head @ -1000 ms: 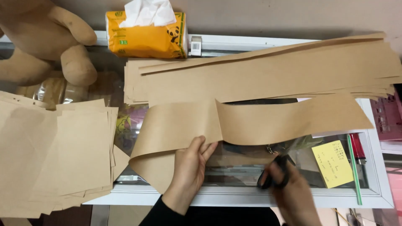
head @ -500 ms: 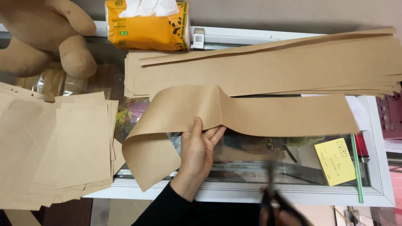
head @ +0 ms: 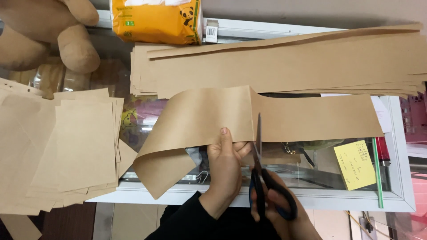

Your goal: The person folds and cuts brown paper sheets into smaller rectangles using scissors. They repeatedly fold the paper, cut along the fold, and place the cut pieces into a growing stack on the left side of the table.

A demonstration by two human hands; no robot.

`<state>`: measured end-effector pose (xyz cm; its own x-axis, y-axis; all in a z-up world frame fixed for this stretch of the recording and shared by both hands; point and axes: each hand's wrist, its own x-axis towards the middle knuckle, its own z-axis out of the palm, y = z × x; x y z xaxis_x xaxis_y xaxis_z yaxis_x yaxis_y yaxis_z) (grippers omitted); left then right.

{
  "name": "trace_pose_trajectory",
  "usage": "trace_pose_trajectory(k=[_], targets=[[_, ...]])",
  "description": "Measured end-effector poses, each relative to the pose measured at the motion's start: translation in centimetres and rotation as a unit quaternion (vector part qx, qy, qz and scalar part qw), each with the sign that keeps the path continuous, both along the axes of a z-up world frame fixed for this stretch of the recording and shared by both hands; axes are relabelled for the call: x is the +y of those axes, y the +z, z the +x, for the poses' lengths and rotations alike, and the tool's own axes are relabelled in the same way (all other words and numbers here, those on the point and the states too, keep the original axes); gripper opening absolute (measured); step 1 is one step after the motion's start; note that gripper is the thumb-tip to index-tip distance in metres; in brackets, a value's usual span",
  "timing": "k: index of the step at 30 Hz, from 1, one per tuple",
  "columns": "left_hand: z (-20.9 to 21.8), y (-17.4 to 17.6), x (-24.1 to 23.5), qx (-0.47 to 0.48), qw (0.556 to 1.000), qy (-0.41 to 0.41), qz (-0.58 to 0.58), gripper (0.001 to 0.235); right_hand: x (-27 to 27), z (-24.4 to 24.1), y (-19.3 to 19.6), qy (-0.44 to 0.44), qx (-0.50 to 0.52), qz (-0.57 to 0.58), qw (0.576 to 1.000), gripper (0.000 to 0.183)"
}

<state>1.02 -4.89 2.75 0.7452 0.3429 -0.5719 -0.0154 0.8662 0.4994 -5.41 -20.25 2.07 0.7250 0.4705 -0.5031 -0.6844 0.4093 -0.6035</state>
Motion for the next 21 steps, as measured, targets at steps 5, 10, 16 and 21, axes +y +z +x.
trace_pose_trajectory(k=[5,10,16,21], targets=[[0.1,0.4,-0.1,0.008,1.000,-0.001,0.024,0.042,0.3,0.9,-1.3,-0.032,-0.030,-0.008,0.999,0.074],[-0.3,0.7,0.0,0.020,0.998,-0.017,0.049,0.042,1.2,1.0,0.4,-0.042,-0.036,-0.019,0.998,0.071],[-0.4,0.4,0.0,0.027,0.998,-0.022,0.050,0.046,1.3,0.9,0.7,-0.050,-0.014,-0.021,0.998,0.066],[-0.3,0.8,0.0,0.020,0.999,-0.011,0.036,0.049,1.3,0.7,1.4,-0.049,0.016,-0.031,0.998,0.068]])
